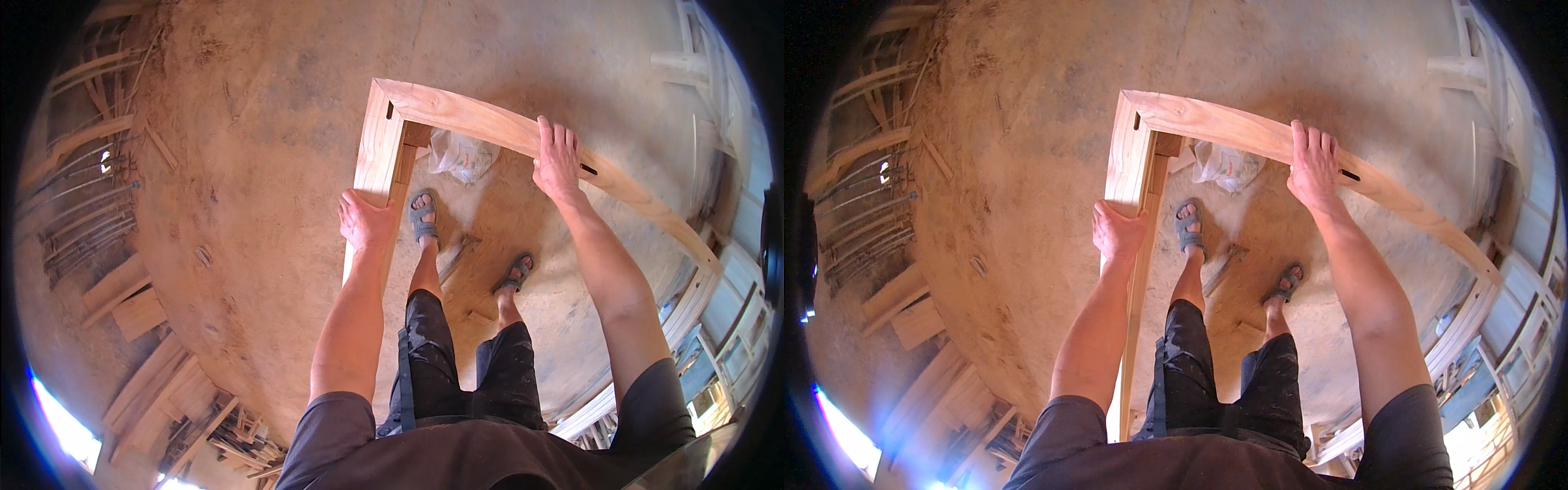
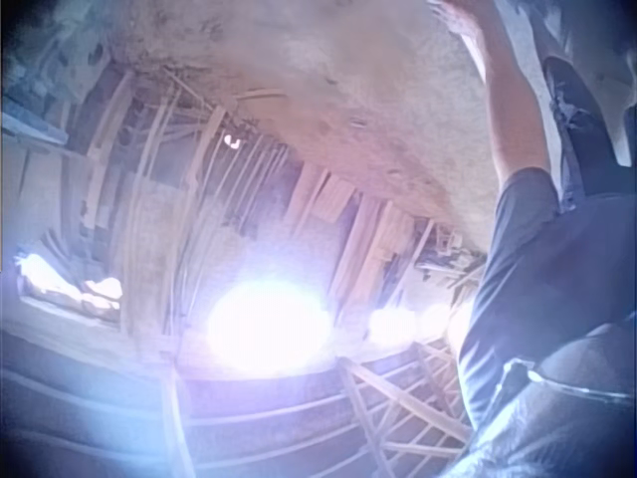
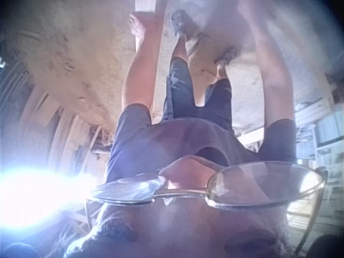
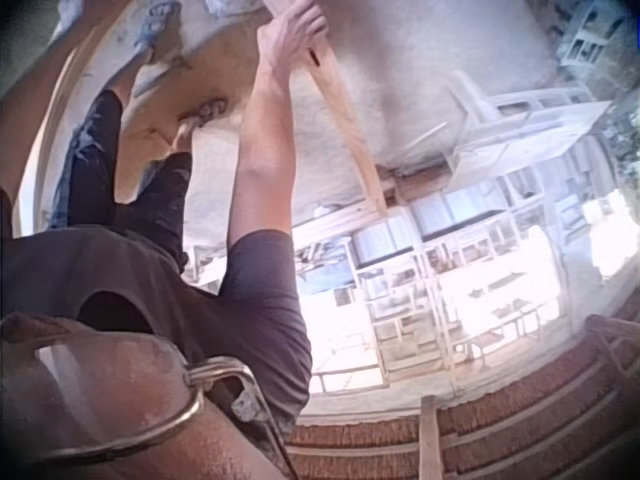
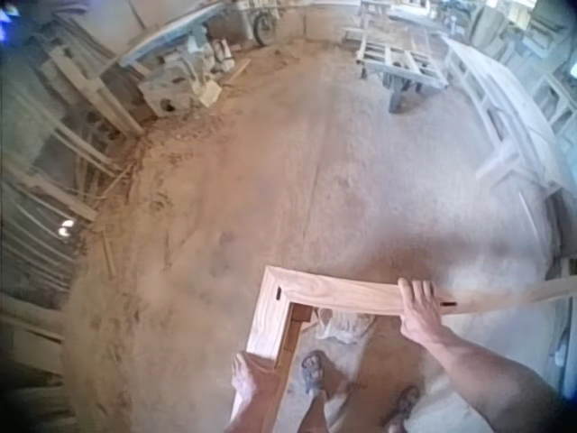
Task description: The person fits together the mitered corners of a large rectangular wooden frame by hand while it lies on the workshop floor, checking the alignment of each joint.
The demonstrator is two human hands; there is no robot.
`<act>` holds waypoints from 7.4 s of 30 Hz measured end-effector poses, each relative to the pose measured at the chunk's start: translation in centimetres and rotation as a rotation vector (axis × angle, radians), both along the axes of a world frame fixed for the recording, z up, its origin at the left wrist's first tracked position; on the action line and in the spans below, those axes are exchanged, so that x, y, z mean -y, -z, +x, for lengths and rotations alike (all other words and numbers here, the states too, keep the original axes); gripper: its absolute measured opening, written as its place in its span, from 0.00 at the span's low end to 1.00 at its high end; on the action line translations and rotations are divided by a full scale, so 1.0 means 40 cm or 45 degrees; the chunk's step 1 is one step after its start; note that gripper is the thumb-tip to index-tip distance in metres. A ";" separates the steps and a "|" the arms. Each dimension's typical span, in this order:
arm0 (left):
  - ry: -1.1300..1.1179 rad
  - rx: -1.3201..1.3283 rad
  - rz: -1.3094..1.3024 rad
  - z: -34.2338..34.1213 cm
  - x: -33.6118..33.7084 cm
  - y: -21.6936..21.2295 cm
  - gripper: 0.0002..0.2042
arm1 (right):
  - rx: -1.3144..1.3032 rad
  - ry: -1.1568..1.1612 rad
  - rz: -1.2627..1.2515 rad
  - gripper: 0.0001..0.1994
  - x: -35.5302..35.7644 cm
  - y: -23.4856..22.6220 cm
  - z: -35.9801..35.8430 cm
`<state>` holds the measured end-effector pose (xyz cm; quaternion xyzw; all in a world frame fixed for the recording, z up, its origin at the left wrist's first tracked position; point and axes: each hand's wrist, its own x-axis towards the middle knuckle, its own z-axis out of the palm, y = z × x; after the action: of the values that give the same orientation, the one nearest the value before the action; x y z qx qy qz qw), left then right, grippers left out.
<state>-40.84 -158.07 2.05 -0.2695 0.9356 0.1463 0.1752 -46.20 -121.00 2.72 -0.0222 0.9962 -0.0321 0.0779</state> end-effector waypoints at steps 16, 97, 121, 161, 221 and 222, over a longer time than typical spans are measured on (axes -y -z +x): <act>-0.007 0.005 0.051 0.002 -0.011 -0.028 0.35 | -0.154 0.071 -0.212 0.51 0.042 -0.065 0.078; 1.911 -0.087 -0.011 0.858 -3.686 -0.021 0.39 | -0.019 1.679 -0.318 0.36 -3.223 -0.005 1.860; 1.848 -0.074 0.011 0.861 -3.700 -0.031 0.26 | 0.106 1.692 -0.357 0.39 -3.237 -0.007 1.853; 1.852 -0.030 0.029 0.851 -3.701 -0.024 0.26 | 0.050 1.677 -0.334 0.32 -3.240 -0.011 1.848; 1.849 0.038 -0.026 0.851 -3.708 -0.028 0.26 | 0.127 1.753 -0.402 0.36 -3.245 -0.013 1.838; 1.854 0.035 -0.019 0.850 -3.709 -0.026 0.26 | 0.128 1.753 -0.396 0.36 -3.245 -0.012 1.840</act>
<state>-6.82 -9.71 3.11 0.4183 0.8764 -0.0173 0.2379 27.39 8.81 3.21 0.6034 0.7629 -0.2172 0.0818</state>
